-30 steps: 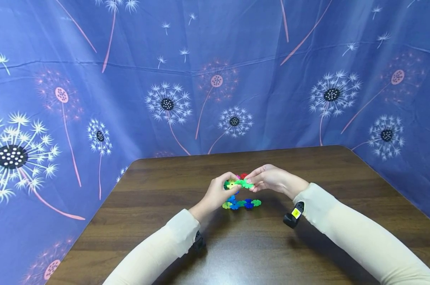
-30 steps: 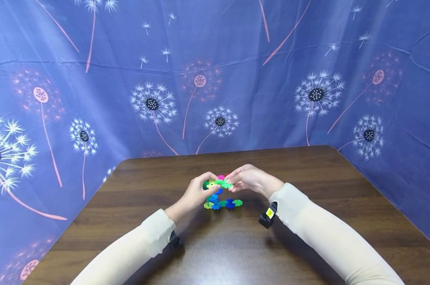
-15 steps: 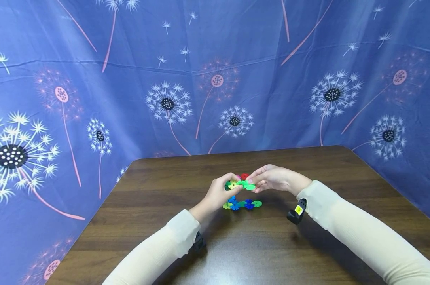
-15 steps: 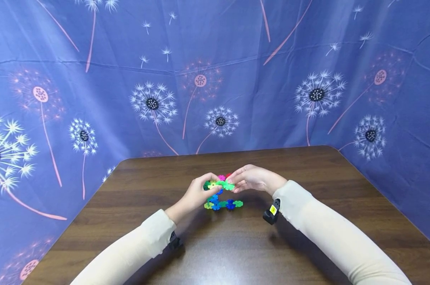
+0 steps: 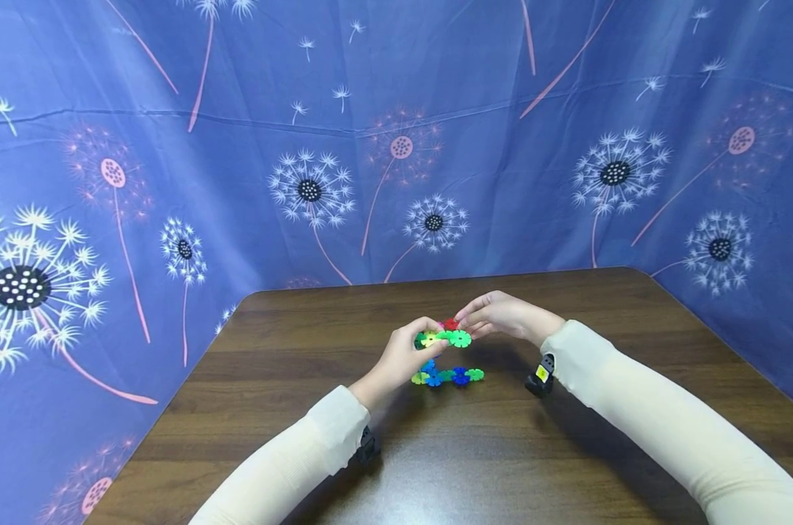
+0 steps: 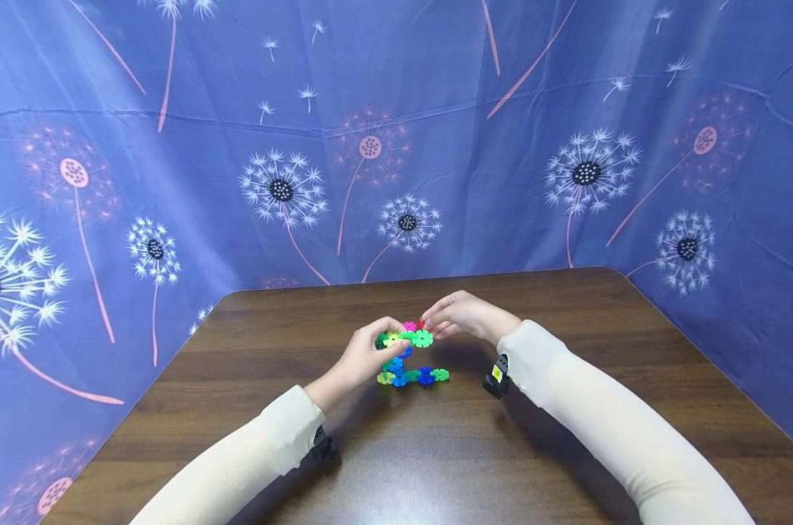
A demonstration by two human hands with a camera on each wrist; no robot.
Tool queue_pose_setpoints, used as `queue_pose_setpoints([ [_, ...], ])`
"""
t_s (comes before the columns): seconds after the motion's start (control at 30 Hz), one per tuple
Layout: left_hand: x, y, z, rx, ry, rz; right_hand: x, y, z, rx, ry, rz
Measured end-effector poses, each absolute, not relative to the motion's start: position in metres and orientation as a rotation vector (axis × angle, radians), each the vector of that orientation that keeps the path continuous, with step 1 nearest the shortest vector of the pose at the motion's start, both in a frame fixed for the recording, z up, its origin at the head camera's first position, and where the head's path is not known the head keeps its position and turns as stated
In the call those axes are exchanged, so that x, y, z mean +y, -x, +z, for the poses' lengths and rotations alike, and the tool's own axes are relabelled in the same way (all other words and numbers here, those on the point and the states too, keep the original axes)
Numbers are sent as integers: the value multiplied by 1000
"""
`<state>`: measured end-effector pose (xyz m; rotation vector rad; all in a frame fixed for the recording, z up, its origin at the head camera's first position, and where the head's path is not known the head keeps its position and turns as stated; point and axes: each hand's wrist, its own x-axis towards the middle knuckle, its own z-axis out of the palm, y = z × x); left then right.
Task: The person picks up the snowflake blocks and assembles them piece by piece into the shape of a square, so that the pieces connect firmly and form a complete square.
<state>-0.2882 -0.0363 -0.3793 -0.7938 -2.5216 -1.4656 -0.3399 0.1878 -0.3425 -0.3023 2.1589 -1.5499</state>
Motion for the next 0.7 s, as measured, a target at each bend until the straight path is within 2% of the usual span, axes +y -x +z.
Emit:
queue_pose_setpoints([
  [0.23, -37, 286, -378, -2525, 800, -1544, 182, 354, -346, 2292, 252, -1511],
  [0.7, -36, 290, -380, -2541, 791, -1590, 169, 386, -376, 2446, 188, -1450],
])
